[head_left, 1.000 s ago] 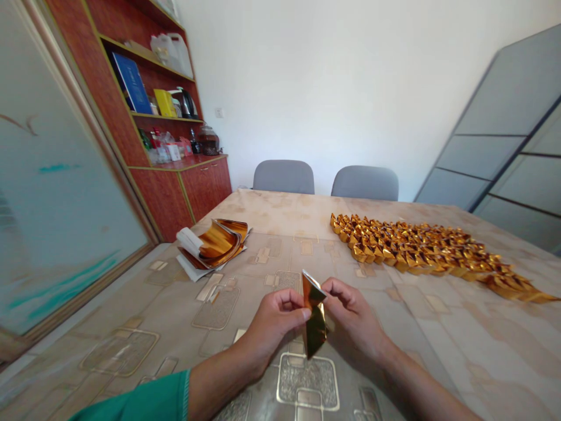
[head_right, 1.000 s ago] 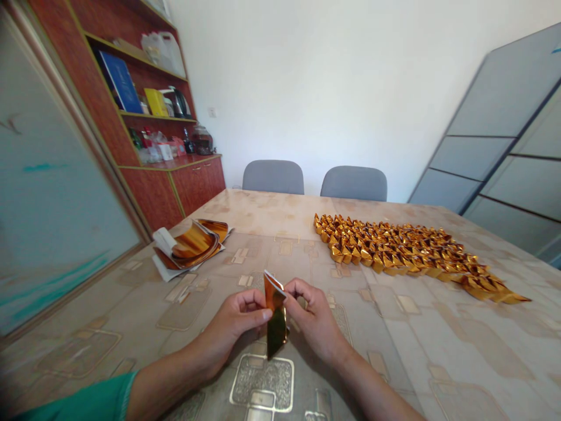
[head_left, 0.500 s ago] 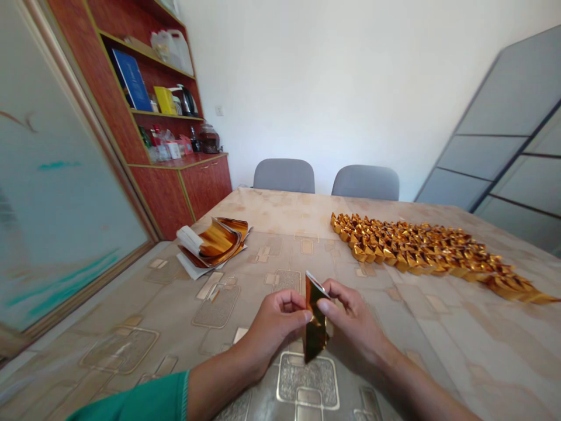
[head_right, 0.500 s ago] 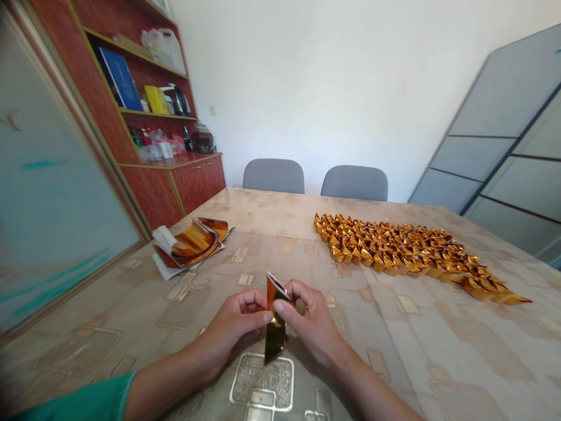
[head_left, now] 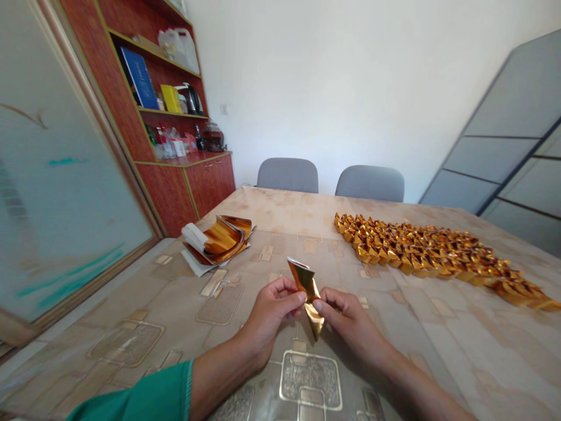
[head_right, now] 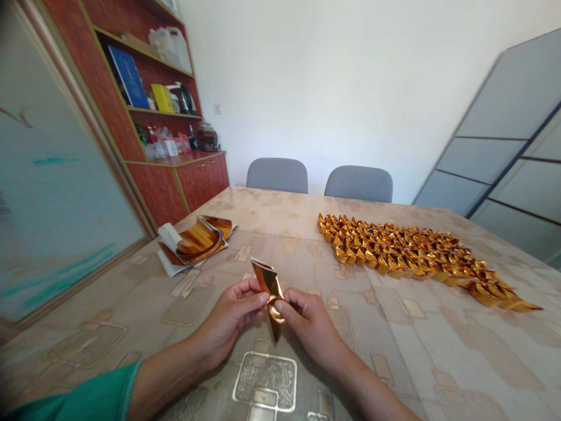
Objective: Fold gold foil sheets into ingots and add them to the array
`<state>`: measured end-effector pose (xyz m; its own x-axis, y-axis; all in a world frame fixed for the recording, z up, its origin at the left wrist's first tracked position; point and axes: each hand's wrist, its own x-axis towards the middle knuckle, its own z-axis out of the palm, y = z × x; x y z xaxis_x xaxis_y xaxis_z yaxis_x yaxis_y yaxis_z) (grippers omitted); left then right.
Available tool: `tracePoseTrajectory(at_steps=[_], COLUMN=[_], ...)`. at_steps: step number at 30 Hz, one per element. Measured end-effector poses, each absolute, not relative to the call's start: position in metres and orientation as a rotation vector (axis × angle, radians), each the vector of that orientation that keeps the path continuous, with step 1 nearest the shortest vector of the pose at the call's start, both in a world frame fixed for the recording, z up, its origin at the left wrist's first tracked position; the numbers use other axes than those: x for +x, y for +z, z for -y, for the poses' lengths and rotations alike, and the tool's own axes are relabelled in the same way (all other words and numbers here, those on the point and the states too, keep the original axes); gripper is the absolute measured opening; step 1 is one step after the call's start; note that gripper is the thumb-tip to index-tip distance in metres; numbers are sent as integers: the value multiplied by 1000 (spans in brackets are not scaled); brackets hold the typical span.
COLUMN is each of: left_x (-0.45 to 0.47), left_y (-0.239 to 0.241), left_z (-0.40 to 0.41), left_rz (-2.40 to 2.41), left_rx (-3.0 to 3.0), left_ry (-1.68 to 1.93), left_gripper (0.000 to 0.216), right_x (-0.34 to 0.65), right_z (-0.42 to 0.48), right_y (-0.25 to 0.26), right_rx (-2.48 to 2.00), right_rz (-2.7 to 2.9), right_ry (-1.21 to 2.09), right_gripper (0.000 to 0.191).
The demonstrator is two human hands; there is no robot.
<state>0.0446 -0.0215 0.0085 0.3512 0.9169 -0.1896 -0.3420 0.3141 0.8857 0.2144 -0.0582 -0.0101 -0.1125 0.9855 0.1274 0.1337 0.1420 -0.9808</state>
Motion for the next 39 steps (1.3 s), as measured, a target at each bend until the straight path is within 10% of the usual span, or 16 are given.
tracePoseTrajectory(at_steps=[39], left_x=[55], left_y=[-3], left_z=[24], left_rz=[-782], left_rx=[831], left_ry=[988], left_gripper=[36], right_x=[204], right_z=[61], right_y=[-6], right_rx=[-1144], right_rz=[1506], right_ry=[1147], right_gripper=[38])
